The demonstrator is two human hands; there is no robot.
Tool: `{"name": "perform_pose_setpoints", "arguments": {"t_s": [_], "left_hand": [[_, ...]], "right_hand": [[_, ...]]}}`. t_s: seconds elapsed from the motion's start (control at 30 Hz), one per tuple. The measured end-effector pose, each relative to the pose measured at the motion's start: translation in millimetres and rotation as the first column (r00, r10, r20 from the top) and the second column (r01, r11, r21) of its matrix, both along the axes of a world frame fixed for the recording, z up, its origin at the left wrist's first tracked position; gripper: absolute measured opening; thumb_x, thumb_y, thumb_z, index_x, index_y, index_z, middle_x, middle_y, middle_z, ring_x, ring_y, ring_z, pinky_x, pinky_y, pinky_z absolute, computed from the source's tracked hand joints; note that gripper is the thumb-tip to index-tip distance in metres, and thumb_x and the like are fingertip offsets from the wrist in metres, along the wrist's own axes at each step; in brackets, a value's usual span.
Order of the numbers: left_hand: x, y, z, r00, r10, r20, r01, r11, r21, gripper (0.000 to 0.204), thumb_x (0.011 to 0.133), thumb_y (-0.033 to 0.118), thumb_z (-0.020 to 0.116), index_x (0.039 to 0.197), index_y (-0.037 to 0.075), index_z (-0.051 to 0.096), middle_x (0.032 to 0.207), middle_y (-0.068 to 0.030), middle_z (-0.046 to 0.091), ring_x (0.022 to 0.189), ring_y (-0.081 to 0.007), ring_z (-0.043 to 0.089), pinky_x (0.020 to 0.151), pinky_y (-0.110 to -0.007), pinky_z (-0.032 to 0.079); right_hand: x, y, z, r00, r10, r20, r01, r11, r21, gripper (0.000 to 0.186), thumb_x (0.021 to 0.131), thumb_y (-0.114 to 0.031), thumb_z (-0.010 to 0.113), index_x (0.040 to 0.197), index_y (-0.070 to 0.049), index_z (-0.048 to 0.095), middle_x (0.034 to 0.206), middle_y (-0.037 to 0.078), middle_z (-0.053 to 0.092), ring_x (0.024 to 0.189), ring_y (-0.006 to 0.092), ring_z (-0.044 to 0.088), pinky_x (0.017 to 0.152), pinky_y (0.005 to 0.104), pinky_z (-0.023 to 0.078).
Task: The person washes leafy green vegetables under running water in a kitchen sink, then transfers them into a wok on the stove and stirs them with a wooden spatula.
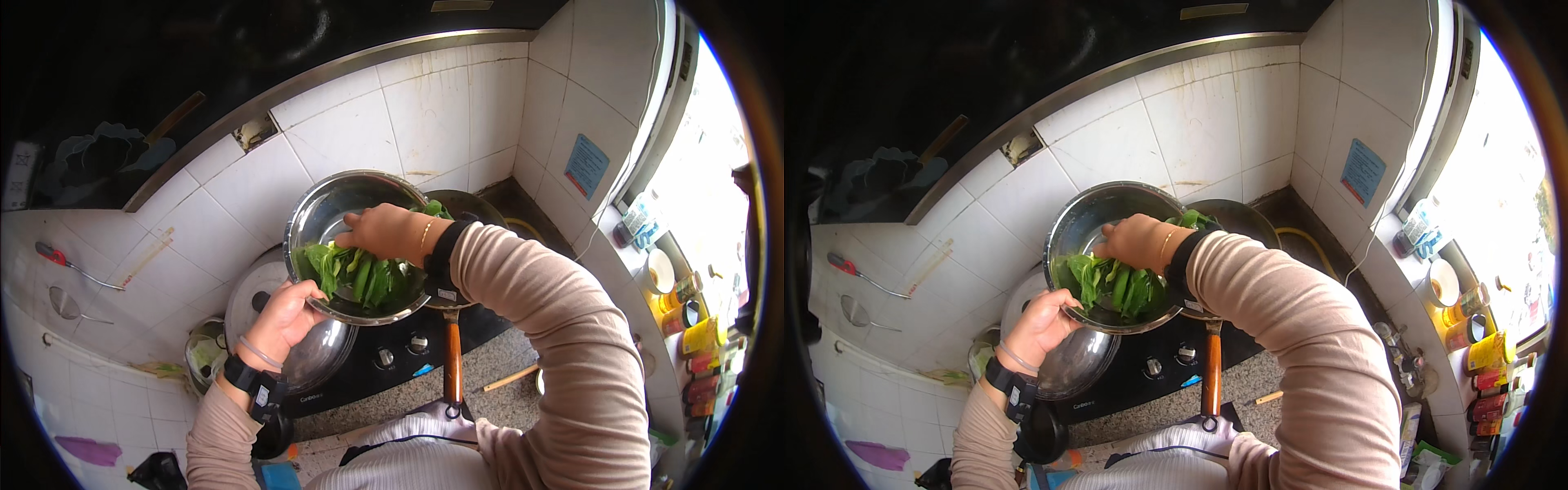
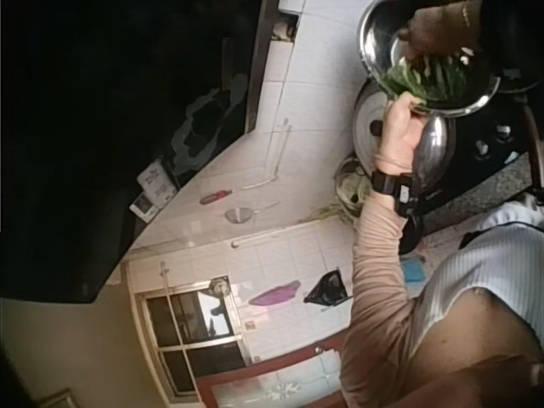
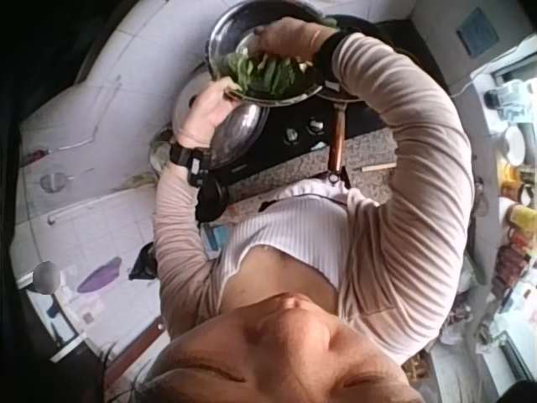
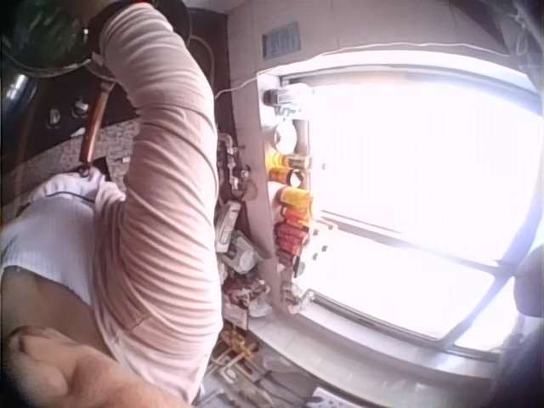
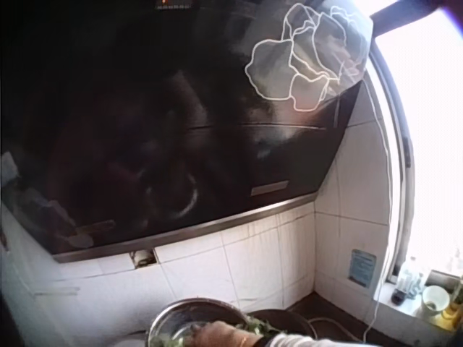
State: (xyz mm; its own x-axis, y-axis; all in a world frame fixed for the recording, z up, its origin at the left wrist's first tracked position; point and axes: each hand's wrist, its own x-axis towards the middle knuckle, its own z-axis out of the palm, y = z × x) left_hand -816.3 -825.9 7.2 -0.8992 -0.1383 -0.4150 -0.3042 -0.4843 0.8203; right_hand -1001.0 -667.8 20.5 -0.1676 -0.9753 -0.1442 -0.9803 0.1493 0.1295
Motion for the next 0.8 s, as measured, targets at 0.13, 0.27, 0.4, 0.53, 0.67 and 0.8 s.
{"name": "perform_pose_setpoints", "arguments": {"t_s": [0.13, 0.27, 0.4, 0.53, 0.67, 0.8], "left_hand": [[-2, -15, -8, 1.0, -0.02, -0.004, 0.02, 1.0, 0.001, 0.027, 0.081, -0.002, 0.05, 0.107, -0.005, 0.058, 0.101, -0.0151, 0.064, 0.087, -0.0269, 0.066, 0.079, -0.044, 0.058], [-8, -14, -5, 1.0, -0.003, 0.0, 0.003, 1.0, -0.029, 0.03, 0.081, -0.003, 0.05, 0.11, -0.004, 0.057, 0.1, -0.0136, 0.063, 0.086, -0.026, 0.065, 0.08, -0.045, 0.058], [-9, -22, -10, 1.0, 0.031, -0.003, -0.031, 0.999, -0.03, 0.026, 0.081, -0.003, 0.051, 0.106, -0.003, 0.058, 0.097, -0.0123, 0.063, 0.084, -0.0243, 0.065, 0.078, -0.043, 0.058], [-8, -28, -9, 0.999, 0.051, -0.01, -0.052, 0.998, -0.036, 0.017, 0.082, -0.002, 0.053, 0.097, -0.003, 0.06, 0.091, -0.0111, 0.064, 0.081, -0.0225, 0.065, 0.074, -0.039, 0.058], [-5, -28, 1, 0.996, 0.09, -0.021, -0.091, 0.994, -0.068, 0.009, 0.082, 0.0, 0.055, 0.089, -0.002, 0.061, 0.087, -0.0106, 0.065, 0.077, -0.0211, 0.064, 0.069, -0.035, 0.057], [-4, -40, 1, 0.994, 0.105, -0.008, -0.105, 0.992, -0.064, 0.012, 0.081, 0.0, 0.055, 0.092, -0.001, 0.061, 0.087, -0.0096, 0.065, 0.077, -0.0201, 0.064, 0.068, -0.034, 0.056]], "right_hand": [[-4, 8, 21, 0.986, -0.018, 0.166, 0.05, 0.981, -0.188, 0.058, 0.075, -0.006, 0.071, 0.129, -0.019, 0.055, 0.123, 0.015, 0.052, 0.104, 0.0351, 0.062, 0.085, 0.0412, 0.053], [-16, 26, 43, 0.961, 0.005, 0.278, 0.115, 0.902, -0.415, 0.053, 0.071, 0.0, 0.071, 0.12, -0.016, 0.061, 0.112, 0.014, 0.056, 0.099, 0.0353, 0.063, 0.084, 0.0413, 0.052], [-26, 44, 59, 0.938, 0.0, 0.347, 0.203, 0.81, -0.55, 0.047, 0.069, 0.001, 0.072, 0.112, -0.015, 0.062, 0.107, 0.013, 0.059, 0.097, 0.0354, 0.063, 0.083, 0.0414, 0.052], [-39, 76, 71, 0.918, -0.035, 0.396, 0.307, 0.694, -0.651, 0.041, 0.07, -0.001, 0.073, 0.106, -0.013, 0.059, 0.103, 0.013, 0.058, 0.096, 0.0355, 0.062, 0.082, 0.042, 0.051], [-62, 124, 53, 0.881, -0.113, 0.459, 0.443, 0.533, -0.721, 0.038, 0.071, -0.001, 0.072, 0.104, -0.012, 0.058, 0.098, 0.013, 0.057, 0.09, 0.0346, 0.061, 0.079, 0.0409, 0.051], [-78, 147, -16, 0.776, -0.301, 0.554, 0.628, 0.452, -0.634, 0.04, 0.067, -0.007, 0.075, 0.103, -0.011, 0.058, 0.097, 0.017, 0.059, 0.091, 0.0377, 0.061, 0.081, 0.0428, 0.051]]}}
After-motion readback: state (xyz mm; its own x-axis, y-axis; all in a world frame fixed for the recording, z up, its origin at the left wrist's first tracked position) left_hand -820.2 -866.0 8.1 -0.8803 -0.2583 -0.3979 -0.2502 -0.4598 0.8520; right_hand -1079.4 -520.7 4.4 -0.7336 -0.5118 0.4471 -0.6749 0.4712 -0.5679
